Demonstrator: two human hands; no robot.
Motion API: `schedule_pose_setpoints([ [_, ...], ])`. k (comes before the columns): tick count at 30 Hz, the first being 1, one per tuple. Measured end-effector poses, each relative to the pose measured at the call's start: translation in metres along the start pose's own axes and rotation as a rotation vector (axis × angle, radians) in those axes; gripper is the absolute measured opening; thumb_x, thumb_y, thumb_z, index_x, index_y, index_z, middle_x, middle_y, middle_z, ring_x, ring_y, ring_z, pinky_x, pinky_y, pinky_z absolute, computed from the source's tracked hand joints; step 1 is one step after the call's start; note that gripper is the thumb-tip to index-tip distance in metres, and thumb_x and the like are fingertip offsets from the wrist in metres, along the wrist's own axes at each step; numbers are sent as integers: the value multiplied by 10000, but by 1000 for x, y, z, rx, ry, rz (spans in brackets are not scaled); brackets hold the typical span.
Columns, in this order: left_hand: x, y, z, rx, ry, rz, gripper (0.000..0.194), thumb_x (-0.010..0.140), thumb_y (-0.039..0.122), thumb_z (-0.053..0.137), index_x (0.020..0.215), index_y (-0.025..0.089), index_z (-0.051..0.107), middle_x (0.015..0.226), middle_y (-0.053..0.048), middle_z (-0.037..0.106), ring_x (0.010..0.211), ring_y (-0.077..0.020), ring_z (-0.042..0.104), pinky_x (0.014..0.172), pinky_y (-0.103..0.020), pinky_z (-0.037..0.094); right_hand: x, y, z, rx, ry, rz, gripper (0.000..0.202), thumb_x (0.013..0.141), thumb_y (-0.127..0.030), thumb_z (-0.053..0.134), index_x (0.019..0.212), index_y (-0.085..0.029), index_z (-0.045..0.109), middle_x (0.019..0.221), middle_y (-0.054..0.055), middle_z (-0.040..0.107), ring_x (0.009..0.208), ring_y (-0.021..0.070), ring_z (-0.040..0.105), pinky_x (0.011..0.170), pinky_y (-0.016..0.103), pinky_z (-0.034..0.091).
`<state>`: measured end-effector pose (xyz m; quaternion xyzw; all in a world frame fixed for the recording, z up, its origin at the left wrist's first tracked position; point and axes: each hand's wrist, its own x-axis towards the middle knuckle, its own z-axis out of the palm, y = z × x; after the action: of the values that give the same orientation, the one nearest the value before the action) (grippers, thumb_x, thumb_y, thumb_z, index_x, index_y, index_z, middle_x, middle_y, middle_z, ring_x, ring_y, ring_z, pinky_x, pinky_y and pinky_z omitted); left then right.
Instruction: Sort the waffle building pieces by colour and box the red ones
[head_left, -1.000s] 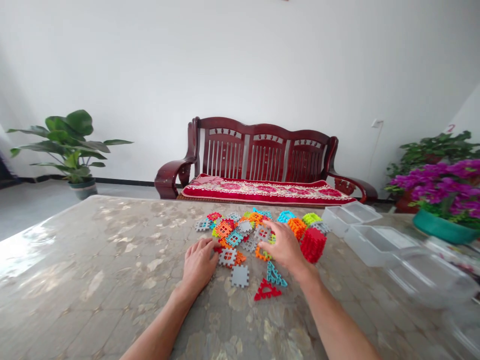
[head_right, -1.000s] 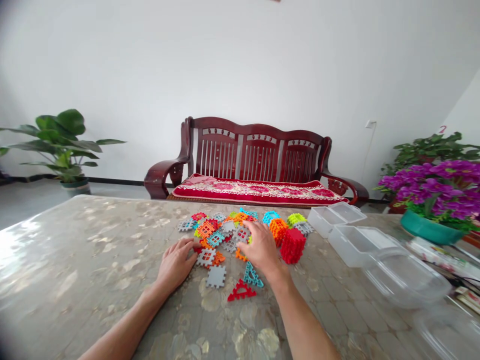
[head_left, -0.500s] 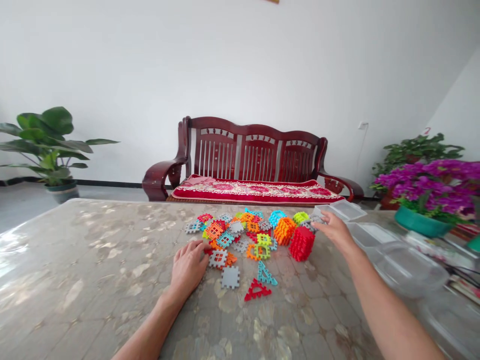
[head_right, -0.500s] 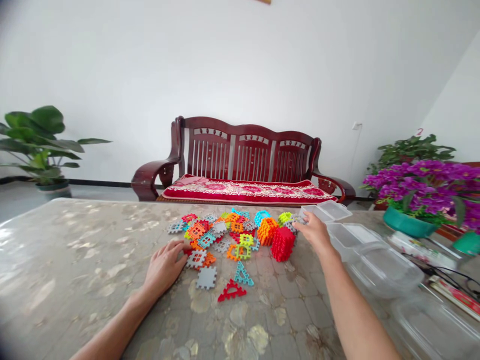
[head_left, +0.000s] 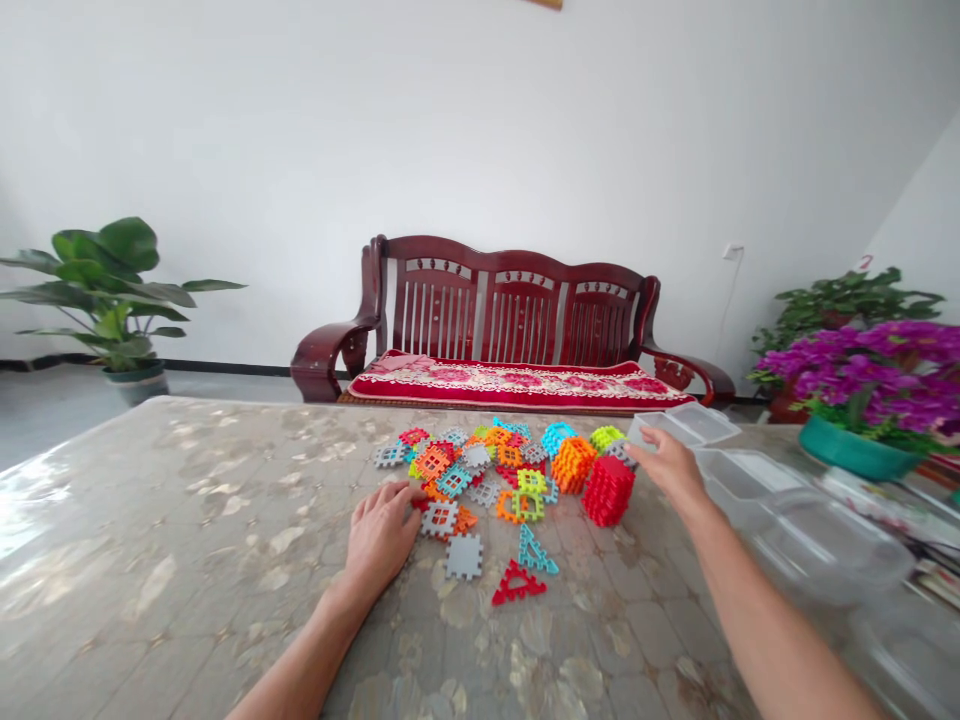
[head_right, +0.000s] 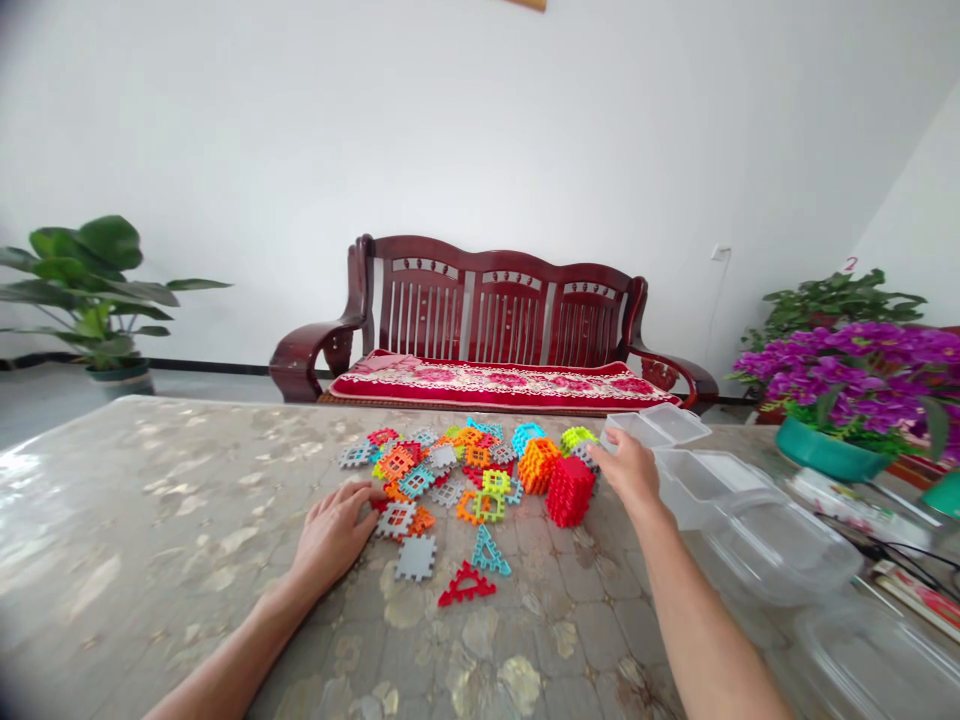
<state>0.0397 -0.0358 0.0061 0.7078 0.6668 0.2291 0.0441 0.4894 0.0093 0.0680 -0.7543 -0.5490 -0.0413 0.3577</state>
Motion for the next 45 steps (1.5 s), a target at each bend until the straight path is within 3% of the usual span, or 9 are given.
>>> schedule_pose_setpoints([
  [5,0,-1,2,-17,4,9,292,825,218,503,1038,312,679,1260,1,613,1184,-226,524,1030,-408,338,-32,-67,-7,172,74,-203,388,768,-367,542,1100,-211,666,1095,60,700,1042,231,615,957,365,451],
  [9,1,-3,4,-23,10,27,292,813,216,508,1029,309,682,1249,-4,619,1194,-224,518,1027,-399,338,-72,-118,9,165,-210,-298,320,807,-268,510,1083,-221,666,1074,40,709,986,194,638,906,319,475],
  [13,1,-3,3,-22,10,27,292,815,219,500,1024,309,685,1235,-6,625,1180,-221,529,1017,-404,343,-106,-142,30,-117,-360,-350,328,839,-278,540,1151,-221,626,1165,65,661,1101,216,589,921,316,448],
  [16,0,-3,3,-28,18,27,293,814,223,501,1027,306,684,1230,-7,626,1179,-222,528,1014,-400,348,-115,-149,41,-295,-391,-301,384,877,-356,521,1228,-207,564,1182,105,631,1098,230,586,867,310,454],
  [21,-1,0,0,-42,8,12,292,813,225,503,1029,303,683,1223,-13,628,1179,-224,524,1021,-400,341,-109,-160,56,-436,-446,-249,433,894,-474,470,1176,-164,579,1129,167,627,1054,282,602,832,362,452],
  [26,-1,2,-3,-53,6,10,291,817,220,497,1027,294,684,1229,-16,626,1168,-223,525,1025,-402,335,-103,-165,68,-427,-475,-223,437,881,-446,481,1163,-131,591,1133,202,628,1057,308,607,838,396,452],
  [33,0,-1,1,-67,5,-1,286,811,220,511,1022,300,688,1241,-15,620,1191,-223,508,1029,-405,329,-100,-155,71,-351,-402,-224,425,854,-386,519,1220,-174,568,1135,147,658,1057,268,615,866,346,464],
  [40,-1,1,-2,-39,5,12,286,822,229,499,1026,302,686,1231,-15,624,1173,-225,524,1019,-402,343,-99,-152,53,-112,-353,-303,490,824,-335,547,1291,-189,525,1220,101,641,1126,230,588,964,325,432],
  [45,-1,0,-1,-31,3,24,301,824,219,487,1039,301,681,1246,-11,618,1202,-229,511,1030,-410,332,-80,-148,19,43,-165,-367,534,773,-306,583,1298,-224,520,1242,67,626,1124,216,584,988,329,429],
])
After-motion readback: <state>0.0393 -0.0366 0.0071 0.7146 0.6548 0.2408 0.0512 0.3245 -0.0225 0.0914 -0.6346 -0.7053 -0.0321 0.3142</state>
